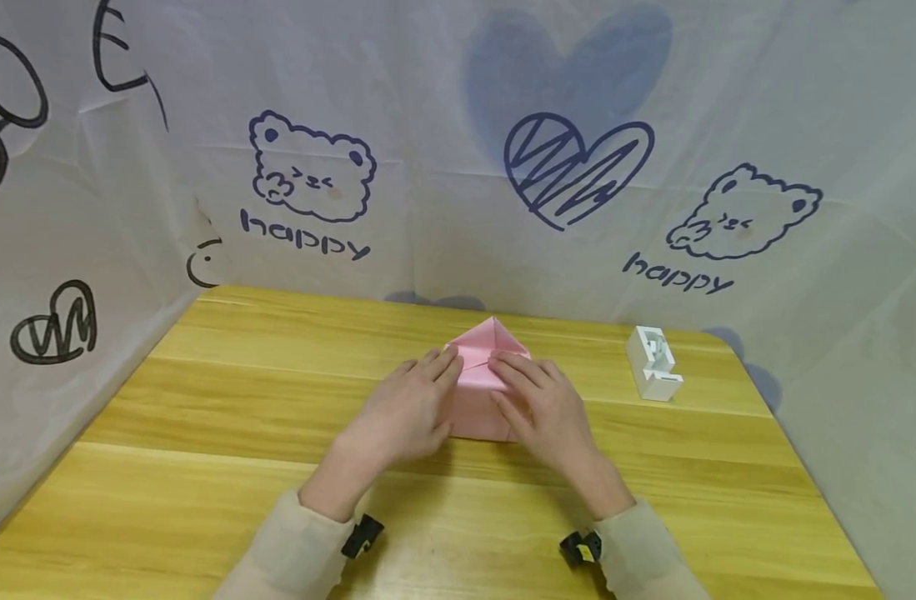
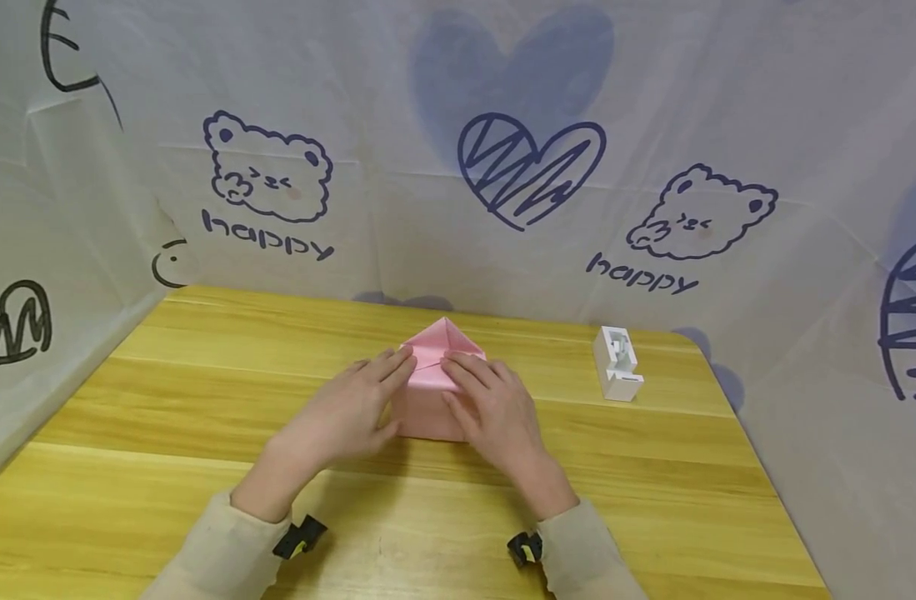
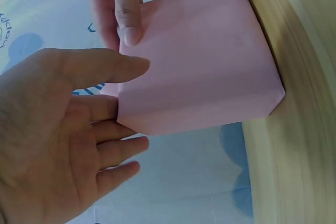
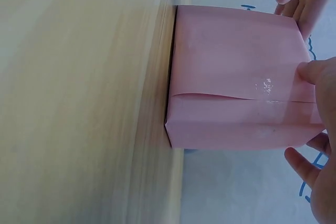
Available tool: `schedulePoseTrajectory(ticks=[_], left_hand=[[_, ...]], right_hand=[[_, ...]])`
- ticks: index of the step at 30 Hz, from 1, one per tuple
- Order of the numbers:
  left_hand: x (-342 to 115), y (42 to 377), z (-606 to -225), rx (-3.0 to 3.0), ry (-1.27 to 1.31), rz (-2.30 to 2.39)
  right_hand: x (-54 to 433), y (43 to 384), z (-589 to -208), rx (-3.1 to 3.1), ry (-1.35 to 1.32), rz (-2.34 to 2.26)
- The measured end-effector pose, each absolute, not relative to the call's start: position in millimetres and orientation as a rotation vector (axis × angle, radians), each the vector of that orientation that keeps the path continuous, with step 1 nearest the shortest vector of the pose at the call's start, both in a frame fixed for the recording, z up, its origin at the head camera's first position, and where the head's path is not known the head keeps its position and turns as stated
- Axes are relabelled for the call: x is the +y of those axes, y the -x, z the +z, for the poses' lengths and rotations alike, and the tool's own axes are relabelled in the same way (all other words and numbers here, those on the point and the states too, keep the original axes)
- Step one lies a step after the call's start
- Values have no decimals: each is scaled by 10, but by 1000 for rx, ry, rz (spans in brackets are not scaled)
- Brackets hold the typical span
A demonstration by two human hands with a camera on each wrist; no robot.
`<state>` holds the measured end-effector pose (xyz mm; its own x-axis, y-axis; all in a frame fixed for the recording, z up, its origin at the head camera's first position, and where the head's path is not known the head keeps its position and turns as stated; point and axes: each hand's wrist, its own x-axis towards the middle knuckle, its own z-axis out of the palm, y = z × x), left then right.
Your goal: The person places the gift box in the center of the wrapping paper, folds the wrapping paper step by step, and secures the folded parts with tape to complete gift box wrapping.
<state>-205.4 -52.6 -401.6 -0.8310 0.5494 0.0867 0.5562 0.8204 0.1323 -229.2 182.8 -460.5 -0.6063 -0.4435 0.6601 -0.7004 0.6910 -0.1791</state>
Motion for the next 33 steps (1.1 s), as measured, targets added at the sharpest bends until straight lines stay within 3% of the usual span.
schedulePoseTrajectory(ticks=[27,33], left_hand=[[-399,2077,-4107,-2809,935,-160],[-500,2126,-4067,-2831,965,-427]], right_hand=[[1875,2294,-4590,-2303,-941,424],[1864,2338,-4631,-2254,-963,441]])
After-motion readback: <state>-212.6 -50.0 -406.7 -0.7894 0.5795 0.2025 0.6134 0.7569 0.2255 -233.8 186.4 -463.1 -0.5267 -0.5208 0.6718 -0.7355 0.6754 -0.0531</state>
